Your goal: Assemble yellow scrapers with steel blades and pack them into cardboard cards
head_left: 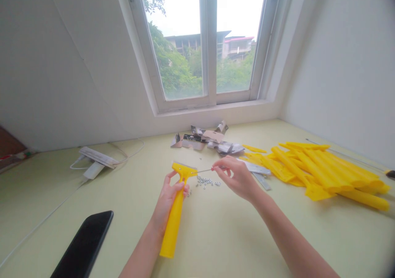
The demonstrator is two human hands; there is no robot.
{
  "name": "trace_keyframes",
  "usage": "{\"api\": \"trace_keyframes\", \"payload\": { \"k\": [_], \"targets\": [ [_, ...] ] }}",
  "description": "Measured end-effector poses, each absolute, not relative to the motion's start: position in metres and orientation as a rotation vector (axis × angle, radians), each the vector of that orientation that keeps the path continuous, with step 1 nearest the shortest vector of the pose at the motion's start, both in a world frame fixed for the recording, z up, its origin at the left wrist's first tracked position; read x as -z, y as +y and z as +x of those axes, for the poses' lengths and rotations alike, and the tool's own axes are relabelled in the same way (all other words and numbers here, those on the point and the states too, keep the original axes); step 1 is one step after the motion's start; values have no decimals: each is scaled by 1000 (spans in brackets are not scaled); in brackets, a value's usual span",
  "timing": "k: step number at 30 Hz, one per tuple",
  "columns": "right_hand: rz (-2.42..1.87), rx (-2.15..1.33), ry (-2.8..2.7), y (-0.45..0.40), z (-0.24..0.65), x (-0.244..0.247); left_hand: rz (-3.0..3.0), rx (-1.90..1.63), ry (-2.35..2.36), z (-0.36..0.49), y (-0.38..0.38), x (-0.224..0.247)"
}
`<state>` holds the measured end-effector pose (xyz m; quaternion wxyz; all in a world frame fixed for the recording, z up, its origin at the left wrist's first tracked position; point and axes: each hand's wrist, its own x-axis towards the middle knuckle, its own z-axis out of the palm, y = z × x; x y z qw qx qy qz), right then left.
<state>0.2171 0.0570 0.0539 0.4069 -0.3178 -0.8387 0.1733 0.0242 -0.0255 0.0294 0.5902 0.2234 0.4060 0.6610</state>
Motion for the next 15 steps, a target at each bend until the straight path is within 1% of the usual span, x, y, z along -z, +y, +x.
{"api": "trace_keyframes", "payload": {
  "k": [15],
  "targets": [
    [-792, -429, -2138, 56, 218, -57, 521, -1542, 949, 24, -25, -29]
  ]
}}
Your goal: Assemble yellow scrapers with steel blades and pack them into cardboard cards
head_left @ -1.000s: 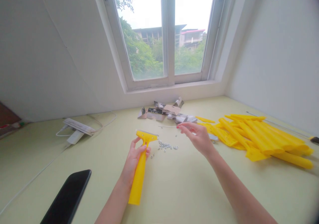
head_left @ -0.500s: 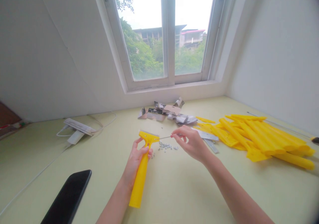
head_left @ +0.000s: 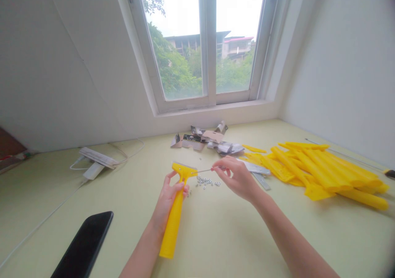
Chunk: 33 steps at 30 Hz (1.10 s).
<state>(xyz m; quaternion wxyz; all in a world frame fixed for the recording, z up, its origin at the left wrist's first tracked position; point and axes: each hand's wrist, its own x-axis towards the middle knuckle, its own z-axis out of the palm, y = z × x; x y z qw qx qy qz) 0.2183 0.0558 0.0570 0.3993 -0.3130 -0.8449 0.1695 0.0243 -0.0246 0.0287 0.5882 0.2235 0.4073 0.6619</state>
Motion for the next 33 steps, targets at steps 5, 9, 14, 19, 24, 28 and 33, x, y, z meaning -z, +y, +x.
{"api": "trace_keyframes", "payload": {
  "k": [5, 9, 14, 19, 24, 28, 33],
  "targets": [
    [-746, -410, -2169, 54, 220, -59, 540, -1553, 972, 24, -23, -27],
    [-792, -382, -2198, 55, 221, -59, 555, -1551, 979, 24, -23, -27],
    [-864, -346, -2210, 56, 221, -59, 572, -1544, 966, 24, -23, -26],
    [-908, -317, -2181, 55, 219, -57, 582, -1536, 995, 24, -23, -26],
    [-897, -354, -2147, 55, 218, -55, 583, -1558, 996, 25, -23, -27],
    [-939, -406, -2005, 67, 223, -50, 550, -1589, 1010, 24, -23, -28],
    [-1159, -396, -2014, 86, 226, -27, 519, -1571, 1000, 24, -25, -30]
  ]
}}
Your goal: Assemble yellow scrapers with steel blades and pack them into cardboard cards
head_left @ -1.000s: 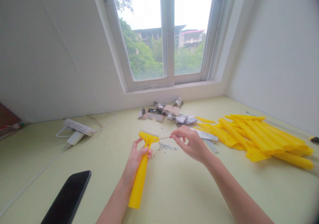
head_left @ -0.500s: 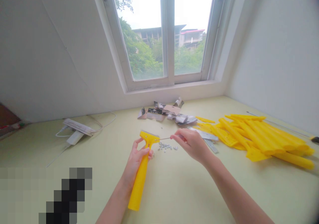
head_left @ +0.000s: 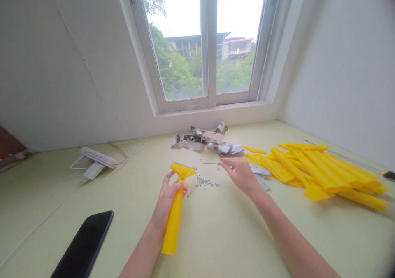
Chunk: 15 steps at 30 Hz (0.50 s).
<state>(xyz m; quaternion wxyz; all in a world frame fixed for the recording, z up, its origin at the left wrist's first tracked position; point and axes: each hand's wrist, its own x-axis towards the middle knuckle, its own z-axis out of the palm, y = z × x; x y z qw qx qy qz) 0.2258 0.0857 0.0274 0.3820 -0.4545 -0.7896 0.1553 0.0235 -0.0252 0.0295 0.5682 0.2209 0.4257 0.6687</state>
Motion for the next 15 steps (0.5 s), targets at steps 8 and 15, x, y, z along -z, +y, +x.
{"api": "trace_keyframes", "payload": {
  "k": [8, 15],
  "targets": [
    [-1153, -373, -2134, 85, 216, -2, 435, -1530, 1008, 24, -24, -28],
    [-1200, -266, -1918, 137, 183, -18, 489, -1476, 1002, 28, -26, -31]
  ]
}}
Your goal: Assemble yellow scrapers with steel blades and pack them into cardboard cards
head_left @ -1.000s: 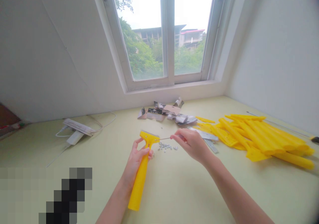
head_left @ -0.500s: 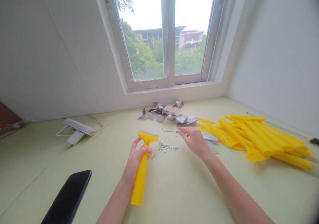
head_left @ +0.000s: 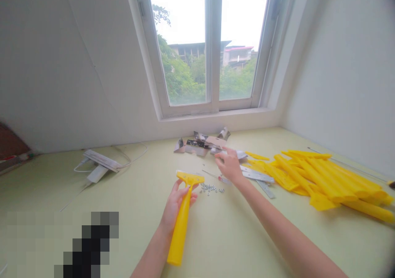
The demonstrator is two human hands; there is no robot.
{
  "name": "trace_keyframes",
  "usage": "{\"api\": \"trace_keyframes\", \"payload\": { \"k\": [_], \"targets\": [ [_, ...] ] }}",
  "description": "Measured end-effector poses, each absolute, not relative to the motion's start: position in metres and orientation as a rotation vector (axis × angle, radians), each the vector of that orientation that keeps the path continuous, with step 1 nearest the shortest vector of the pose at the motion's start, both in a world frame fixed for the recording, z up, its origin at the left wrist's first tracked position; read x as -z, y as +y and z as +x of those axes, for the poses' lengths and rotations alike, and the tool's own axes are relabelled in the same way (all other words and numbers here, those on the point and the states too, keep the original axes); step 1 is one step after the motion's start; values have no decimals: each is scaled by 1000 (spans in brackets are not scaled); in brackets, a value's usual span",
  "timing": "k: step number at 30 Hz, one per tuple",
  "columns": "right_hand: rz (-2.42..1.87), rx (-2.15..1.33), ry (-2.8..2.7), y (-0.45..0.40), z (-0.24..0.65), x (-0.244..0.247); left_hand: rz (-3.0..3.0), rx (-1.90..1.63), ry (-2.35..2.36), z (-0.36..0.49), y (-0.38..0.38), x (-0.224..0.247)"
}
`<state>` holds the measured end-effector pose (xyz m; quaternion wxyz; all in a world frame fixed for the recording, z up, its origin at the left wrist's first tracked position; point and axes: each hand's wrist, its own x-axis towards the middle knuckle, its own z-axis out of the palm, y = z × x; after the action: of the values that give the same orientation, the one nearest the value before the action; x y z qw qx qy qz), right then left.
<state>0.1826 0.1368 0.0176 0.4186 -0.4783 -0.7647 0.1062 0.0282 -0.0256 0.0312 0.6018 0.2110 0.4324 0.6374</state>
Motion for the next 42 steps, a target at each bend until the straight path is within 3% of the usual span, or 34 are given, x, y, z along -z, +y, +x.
{"api": "trace_keyframes", "payload": {
  "k": [6, 11, 16, 23, 32, 42],
  "targets": [
    [-1153, -478, -1780, 182, 165, -40, 461, -1530, 1038, 22, -24, -33],
    [-1040, -570, -1548, 156, 188, -59, 447, -1577, 985, 12, -23, -27],
    [-572, -1406, -1203, 99, 214, -58, 339, -1656, 911, 12, -24, -28],
    [-376, -1827, -1198, 73, 223, -34, 349, -1776, 700, 2, -27, -24],
    [-291, -1891, -1604, 59, 220, -37, 338, -2129, 871, -9, -19, -23],
    [-404, -1556, -1564, 50, 204, -32, 589, -1946, 934, 11, -23, -26]
  ]
}}
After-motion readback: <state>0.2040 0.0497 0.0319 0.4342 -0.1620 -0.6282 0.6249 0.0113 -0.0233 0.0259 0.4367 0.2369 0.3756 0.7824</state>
